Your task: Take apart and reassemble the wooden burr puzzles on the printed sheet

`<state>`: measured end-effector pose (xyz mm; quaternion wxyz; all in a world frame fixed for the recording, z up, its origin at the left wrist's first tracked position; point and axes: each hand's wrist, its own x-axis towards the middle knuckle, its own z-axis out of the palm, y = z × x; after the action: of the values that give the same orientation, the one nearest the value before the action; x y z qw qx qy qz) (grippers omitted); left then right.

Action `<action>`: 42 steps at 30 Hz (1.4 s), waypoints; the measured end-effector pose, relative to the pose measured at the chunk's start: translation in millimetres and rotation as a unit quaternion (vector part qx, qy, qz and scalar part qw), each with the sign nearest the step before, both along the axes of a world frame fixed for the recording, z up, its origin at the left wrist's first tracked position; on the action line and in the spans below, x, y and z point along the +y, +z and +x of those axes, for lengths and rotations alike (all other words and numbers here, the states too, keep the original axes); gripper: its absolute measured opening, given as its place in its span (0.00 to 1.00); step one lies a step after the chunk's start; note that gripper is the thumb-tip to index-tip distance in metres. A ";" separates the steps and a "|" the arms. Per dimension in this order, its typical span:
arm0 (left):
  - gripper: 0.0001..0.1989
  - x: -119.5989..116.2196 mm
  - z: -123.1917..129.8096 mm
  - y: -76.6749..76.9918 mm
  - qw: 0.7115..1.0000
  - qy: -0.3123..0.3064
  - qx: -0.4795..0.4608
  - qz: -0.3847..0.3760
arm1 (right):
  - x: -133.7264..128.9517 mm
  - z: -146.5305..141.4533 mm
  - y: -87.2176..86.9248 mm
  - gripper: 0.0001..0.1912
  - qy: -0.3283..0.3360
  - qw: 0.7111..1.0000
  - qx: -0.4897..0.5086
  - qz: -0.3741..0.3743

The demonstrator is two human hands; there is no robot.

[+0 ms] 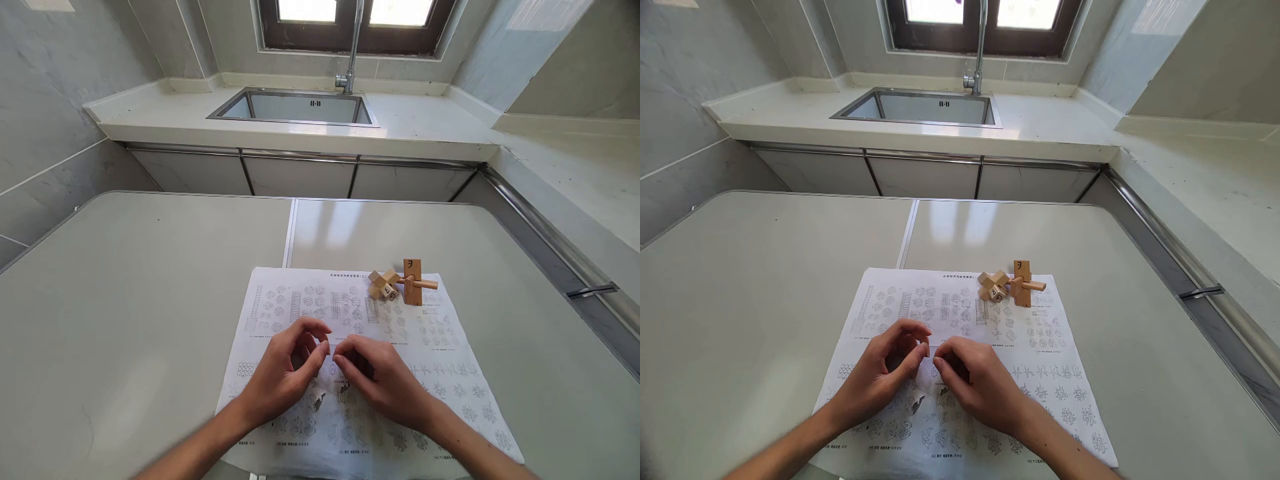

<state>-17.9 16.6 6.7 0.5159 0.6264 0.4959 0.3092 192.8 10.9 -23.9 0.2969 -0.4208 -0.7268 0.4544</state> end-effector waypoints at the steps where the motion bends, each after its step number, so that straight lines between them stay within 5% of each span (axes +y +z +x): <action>1: 0.08 0.0 -0.1 -0.2 1.000 0.000 -0.001 0.000 | 0.0 -0.1 -0.1 0.09 0.000 1.000 0.000 0.001; 42: 0.08 0.3 -0.8 -3.6 1.000 -0.007 -0.011 -0.002 | 0.3 -0.4 1.4 0.08 -0.002 1.000 0.011 -0.017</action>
<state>-18.7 16.9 3.1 0.5244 0.6252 0.4869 0.3116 192.4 11.2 -22.5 0.2983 -0.4219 -0.7151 0.4707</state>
